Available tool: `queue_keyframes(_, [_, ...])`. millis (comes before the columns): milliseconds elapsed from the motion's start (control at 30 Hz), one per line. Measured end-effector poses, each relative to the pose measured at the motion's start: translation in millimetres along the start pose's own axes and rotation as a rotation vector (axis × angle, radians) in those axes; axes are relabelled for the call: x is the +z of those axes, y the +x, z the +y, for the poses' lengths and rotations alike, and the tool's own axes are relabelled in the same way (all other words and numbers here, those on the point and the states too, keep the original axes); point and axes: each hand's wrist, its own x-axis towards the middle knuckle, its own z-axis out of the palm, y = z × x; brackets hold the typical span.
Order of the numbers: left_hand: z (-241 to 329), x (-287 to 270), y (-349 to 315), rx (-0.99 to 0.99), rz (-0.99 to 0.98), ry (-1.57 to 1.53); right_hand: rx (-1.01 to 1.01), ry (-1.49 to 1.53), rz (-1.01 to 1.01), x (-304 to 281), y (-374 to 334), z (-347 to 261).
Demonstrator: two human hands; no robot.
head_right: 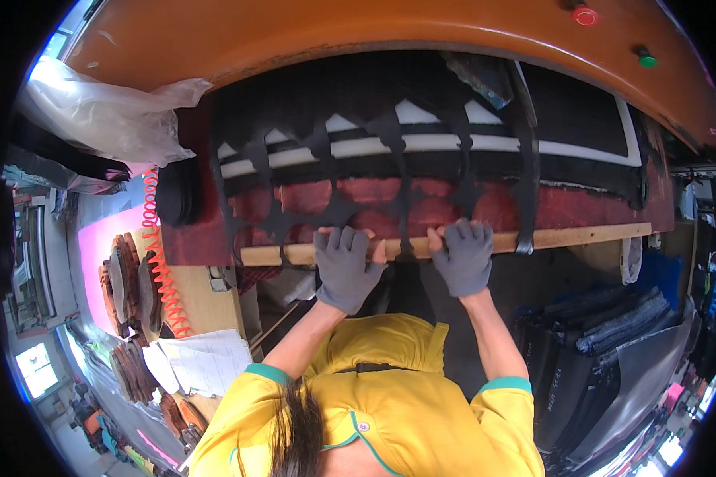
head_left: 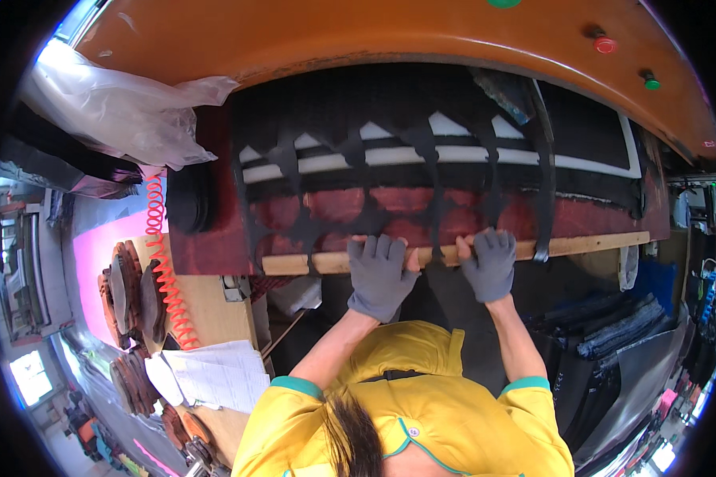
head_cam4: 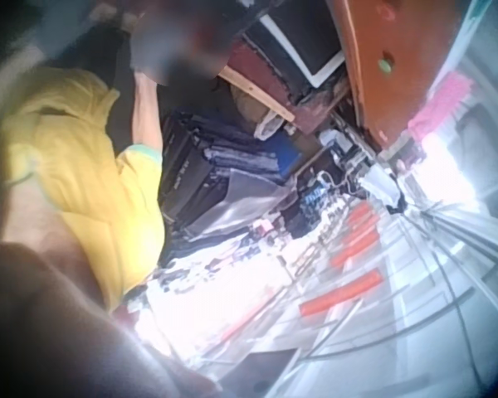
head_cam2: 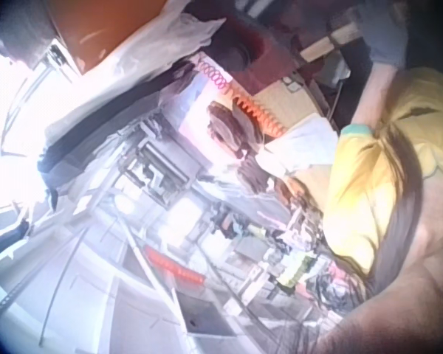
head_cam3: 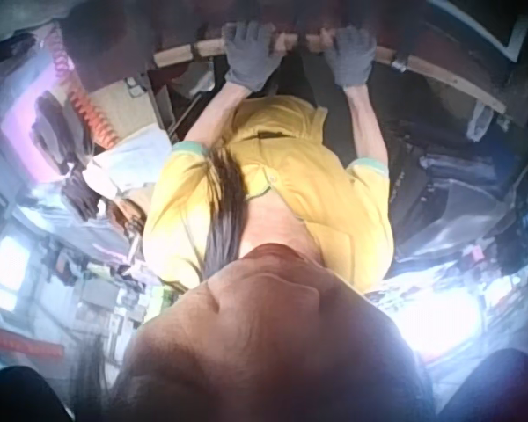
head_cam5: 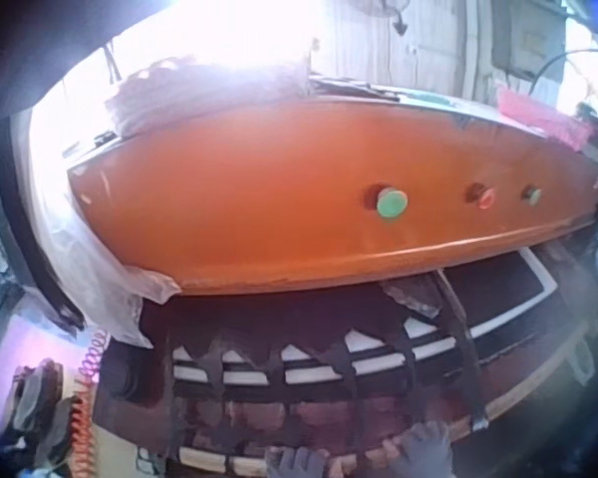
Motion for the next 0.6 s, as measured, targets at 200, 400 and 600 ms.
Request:
queue_keyframes(200, [18,0,30,0.105,0.147,-0.058,-0.164,-0.027,0.15,-51,16,8])
queue_keyframes(400, [47,35,85,0.163,-0.039,0.039,0.077,0.033,0.045,-48,110,69])
queue_keyframes(600, [65,42,55,0.18,-0.153,0.118,0.001,0.207,-0.313,-53,123,96])
